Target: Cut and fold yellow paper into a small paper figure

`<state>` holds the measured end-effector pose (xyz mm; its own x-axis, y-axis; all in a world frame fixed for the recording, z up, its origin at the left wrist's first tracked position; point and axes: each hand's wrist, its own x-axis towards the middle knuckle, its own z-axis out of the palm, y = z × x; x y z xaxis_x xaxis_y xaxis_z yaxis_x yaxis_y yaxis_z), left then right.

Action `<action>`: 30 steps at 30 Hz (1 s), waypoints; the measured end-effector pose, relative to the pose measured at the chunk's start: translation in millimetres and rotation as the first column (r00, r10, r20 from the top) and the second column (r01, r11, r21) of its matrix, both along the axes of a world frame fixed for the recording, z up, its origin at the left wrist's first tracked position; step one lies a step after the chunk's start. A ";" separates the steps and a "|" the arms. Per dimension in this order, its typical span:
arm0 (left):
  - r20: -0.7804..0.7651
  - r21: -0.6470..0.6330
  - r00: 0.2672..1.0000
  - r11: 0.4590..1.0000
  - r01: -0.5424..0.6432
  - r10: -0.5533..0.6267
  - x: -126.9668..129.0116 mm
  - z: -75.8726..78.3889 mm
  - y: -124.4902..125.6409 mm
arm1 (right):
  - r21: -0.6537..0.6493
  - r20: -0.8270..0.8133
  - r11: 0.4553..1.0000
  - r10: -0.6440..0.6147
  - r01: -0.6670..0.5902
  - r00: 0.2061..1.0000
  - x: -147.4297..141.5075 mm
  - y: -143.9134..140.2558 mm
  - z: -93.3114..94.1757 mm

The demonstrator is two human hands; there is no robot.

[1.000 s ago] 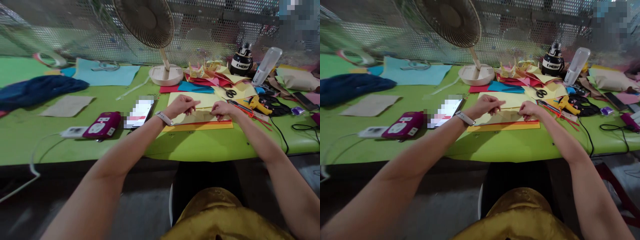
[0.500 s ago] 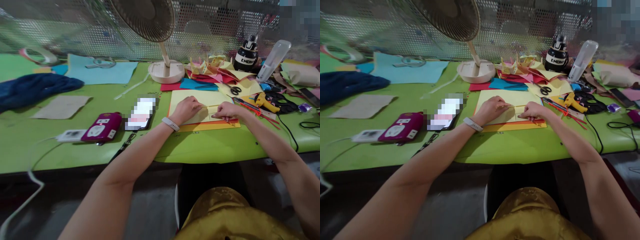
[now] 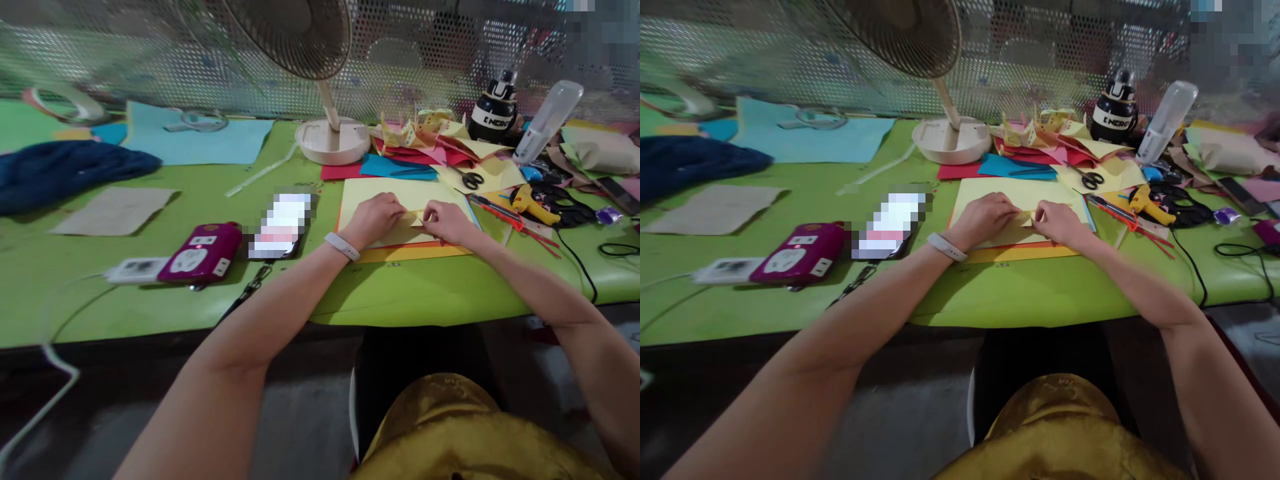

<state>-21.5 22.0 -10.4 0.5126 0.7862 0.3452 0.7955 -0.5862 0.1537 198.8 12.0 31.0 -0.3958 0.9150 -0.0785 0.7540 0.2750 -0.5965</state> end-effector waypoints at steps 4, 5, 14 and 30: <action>0.020 -0.035 1.000 0.999 0.018 -0.018 -0.6 1.3 -2.6 | 0.254 0.013 0.964 0.073 -0.074 0.997 3.0 4.9 -7.7; 0.008 -0.038 1.000 0.999 0.029 -0.029 -0.6 2.7 -4.1 | 0.260 0.008 0.959 0.111 -0.109 0.994 4.7 6.2 -8.7; -0.050 -0.098 0.995 0.992 0.076 -0.081 -2.3 15.2 -14.4 | 0.183 -0.051 0.959 0.228 -0.215 0.972 11.3 12.0 -13.2; -0.169 -0.152 0.983 0.987 0.052 -0.078 -5.0 28.2 -19.8 | 0.175 -0.117 0.961 0.235 -0.213 0.965 17.4 13.8 -13.1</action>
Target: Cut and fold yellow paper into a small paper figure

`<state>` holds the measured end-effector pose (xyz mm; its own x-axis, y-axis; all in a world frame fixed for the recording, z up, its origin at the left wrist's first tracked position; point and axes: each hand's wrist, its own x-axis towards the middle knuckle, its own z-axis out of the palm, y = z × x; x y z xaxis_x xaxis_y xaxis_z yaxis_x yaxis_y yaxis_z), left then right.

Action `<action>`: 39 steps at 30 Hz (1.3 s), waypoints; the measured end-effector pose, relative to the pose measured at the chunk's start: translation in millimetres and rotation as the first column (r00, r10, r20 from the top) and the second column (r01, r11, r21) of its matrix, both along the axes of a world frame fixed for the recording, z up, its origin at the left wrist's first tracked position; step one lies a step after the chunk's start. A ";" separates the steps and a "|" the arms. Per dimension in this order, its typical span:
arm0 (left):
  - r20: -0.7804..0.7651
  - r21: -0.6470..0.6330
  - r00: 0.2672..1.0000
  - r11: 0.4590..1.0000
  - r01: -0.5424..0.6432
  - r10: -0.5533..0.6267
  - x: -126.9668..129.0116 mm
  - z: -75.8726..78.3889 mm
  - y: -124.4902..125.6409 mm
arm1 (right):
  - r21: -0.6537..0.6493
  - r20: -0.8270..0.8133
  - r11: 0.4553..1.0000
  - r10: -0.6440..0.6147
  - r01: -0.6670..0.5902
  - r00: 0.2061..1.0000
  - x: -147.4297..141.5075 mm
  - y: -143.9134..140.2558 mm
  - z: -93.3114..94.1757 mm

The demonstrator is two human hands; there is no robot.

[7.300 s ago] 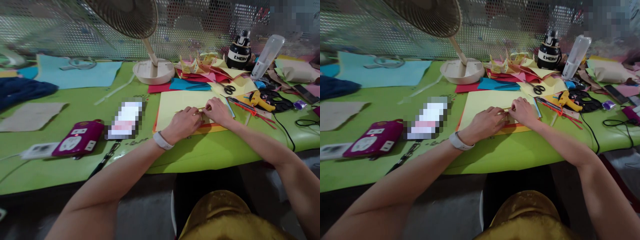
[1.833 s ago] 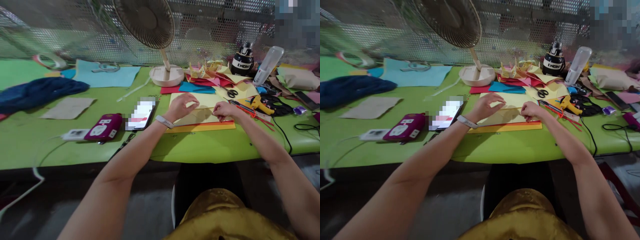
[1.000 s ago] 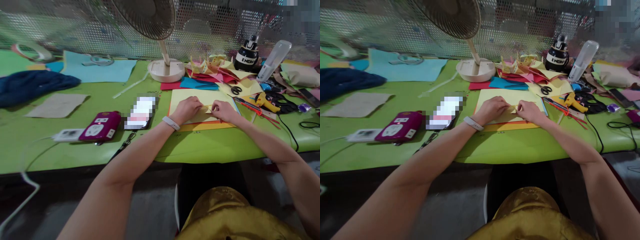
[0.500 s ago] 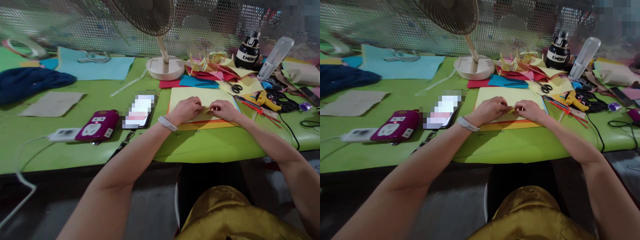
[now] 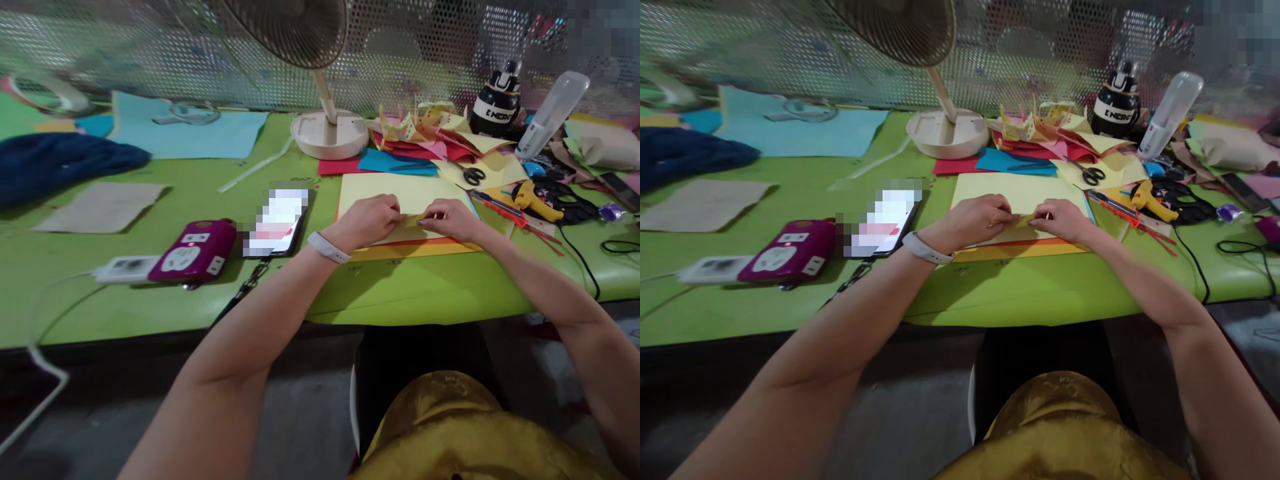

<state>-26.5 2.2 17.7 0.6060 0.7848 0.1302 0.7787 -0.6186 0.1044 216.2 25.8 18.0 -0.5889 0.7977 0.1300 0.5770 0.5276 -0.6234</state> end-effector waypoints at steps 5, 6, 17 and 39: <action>-0.027 -0.006 1.000 1.000 -0.002 0.002 -0.3 1.8 -1.6 | -0.077 -0.063 0.997 -0.024 0.019 0.998 -0.8 -0.3 -1.5; -0.026 -0.002 1.000 1.000 -0.007 0.007 -0.2 1.6 -1.5 | -0.081 -0.070 0.997 -0.024 0.018 0.997 -0.7 0.0 -1.8; -0.038 -0.004 0.999 1.000 -0.005 0.004 2.7 5.8 -7.3 | -0.080 -0.046 0.997 -0.024 0.021 0.999 0.5 -1.7 0.6; 0.226 -0.023 0.974 0.999 -0.026 0.031 2.7 -8.8 -0.3 | -0.107 0.010 0.979 -0.171 0.171 0.985 -14.8 -15.5 4.8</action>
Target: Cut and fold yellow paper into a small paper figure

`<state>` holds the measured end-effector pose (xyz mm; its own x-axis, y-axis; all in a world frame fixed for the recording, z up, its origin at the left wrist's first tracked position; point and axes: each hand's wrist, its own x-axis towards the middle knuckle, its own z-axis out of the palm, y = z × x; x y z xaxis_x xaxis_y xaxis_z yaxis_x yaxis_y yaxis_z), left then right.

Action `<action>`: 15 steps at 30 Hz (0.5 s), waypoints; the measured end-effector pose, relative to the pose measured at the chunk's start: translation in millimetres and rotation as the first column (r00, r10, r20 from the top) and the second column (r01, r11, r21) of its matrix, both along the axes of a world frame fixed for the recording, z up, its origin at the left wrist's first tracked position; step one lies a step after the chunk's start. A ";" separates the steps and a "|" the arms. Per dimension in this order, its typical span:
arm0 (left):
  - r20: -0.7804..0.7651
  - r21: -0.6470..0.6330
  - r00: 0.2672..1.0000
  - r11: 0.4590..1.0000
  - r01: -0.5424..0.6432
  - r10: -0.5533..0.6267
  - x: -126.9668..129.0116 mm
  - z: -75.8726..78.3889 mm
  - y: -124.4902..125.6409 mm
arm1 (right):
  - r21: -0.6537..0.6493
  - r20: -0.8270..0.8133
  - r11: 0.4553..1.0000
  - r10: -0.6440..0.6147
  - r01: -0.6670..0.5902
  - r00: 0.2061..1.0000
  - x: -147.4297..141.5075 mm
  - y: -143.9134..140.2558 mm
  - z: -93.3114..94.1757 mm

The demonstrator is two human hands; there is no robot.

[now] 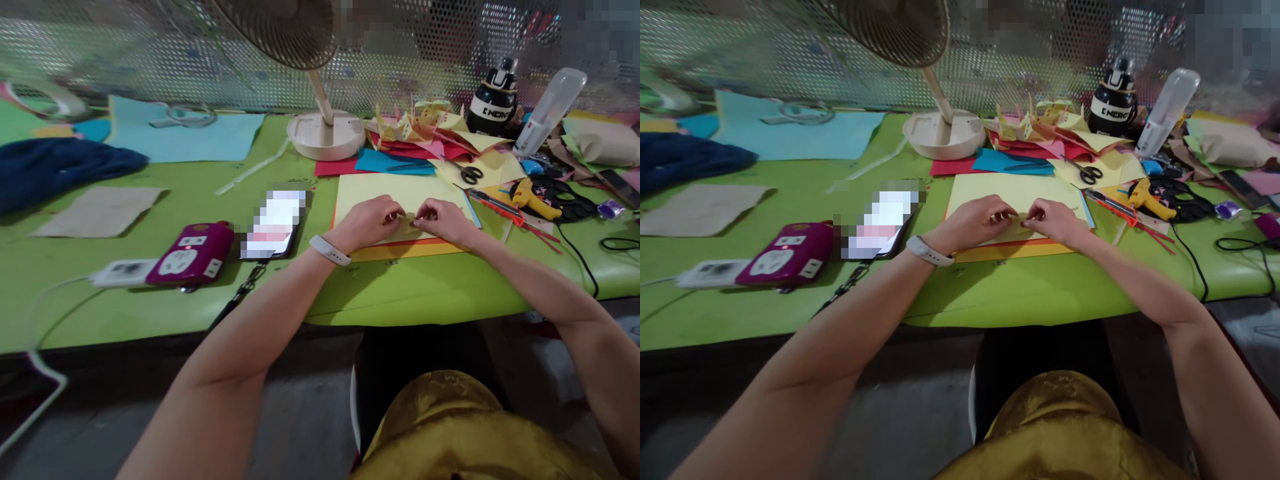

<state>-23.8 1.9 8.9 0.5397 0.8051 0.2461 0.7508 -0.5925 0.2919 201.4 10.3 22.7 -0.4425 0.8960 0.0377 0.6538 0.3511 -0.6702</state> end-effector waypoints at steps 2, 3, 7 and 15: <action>0.049 -0.003 0.999 1.000 0.000 0.000 1.7 0.8 -2.9 | -0.002 0.030 1.000 -0.009 0.009 1.000 -1.0 -1.7 1.7; 0.071 -0.006 0.997 1.000 0.000 0.000 2.5 1.2 -4.3 | -0.001 0.045 1.000 -0.011 0.011 0.999 -1.4 -2.3 2.3; 0.087 -0.022 0.996 1.000 0.013 -0.011 4.3 1.5 -6.6 | 0.008 0.079 1.000 -0.004 0.003 0.997 -2.1 -3.3 3.7; 0.093 -0.058 0.995 0.997 0.049 -0.043 4.1 -1.9 -3.9 | 0.030 0.116 1.000 0.002 -0.006 0.993 -1.7 -1.9 2.8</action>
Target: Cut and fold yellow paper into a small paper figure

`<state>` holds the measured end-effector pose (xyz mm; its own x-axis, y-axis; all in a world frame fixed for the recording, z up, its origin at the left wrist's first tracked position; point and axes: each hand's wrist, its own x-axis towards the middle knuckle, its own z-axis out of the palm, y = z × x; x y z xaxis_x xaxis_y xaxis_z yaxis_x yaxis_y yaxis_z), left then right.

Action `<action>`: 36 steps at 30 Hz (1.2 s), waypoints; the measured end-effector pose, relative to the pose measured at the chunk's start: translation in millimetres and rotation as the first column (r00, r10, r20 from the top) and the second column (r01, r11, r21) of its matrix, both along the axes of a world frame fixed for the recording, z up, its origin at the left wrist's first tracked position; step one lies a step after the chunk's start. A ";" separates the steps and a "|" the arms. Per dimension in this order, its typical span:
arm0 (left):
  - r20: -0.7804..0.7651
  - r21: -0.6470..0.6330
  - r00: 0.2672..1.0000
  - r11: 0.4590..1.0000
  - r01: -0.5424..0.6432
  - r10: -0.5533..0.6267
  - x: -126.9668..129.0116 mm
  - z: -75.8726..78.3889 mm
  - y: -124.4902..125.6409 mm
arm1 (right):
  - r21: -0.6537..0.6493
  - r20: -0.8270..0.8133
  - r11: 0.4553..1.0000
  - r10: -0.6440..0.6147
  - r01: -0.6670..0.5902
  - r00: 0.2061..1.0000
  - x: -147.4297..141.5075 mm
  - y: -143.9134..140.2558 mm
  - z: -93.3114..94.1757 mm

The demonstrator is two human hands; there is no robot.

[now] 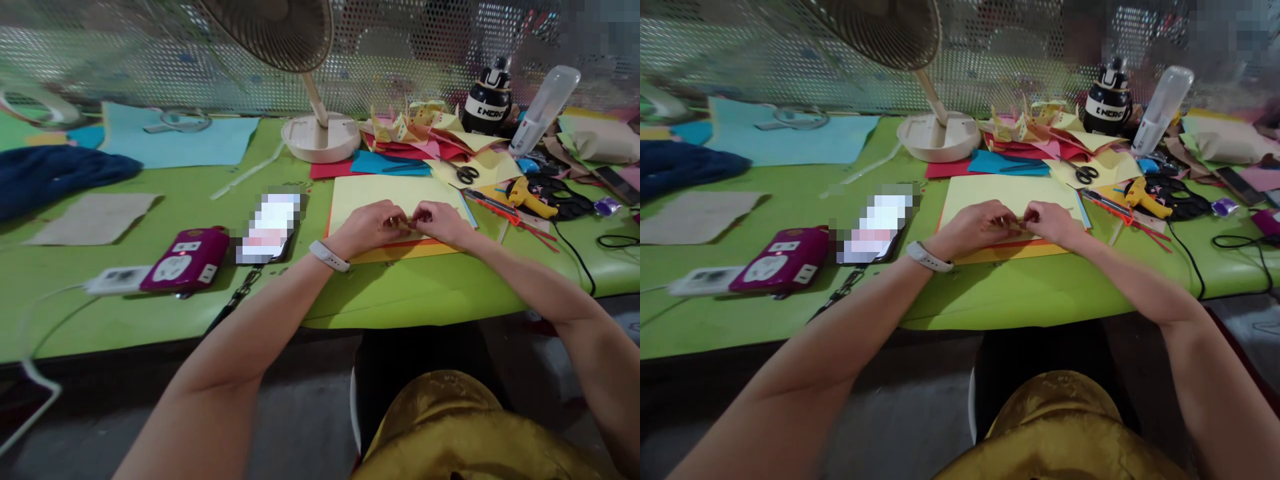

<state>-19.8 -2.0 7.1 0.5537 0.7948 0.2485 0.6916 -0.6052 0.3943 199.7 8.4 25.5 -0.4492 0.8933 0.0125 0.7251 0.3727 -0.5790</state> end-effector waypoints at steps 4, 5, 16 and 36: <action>0.009 0.019 0.999 0.999 0.032 -0.033 -1.7 -2.1 -0.5 | 0.023 -0.002 0.999 0.025 -0.025 1.000 1.1 2.7 -3.5; 0.010 0.027 0.999 0.999 0.038 -0.038 -2.1 -2.7 -0.6 | 0.025 -0.006 0.999 0.032 -0.032 0.999 1.3 3.4 -4.4; 0.040 0.043 0.999 0.999 0.012 -0.013 -0.9 -2.5 -2.6 | 0.045 -0.113 0.998 0.052 -0.047 0.992 5.6 8.1 -7.8; -0.097 0.125 0.995 0.992 -0.024 0.036 6.9 0.3 -7.1 | -0.037 0.104 0.997 0.076 -0.073 0.992 20.2 12.0 16.5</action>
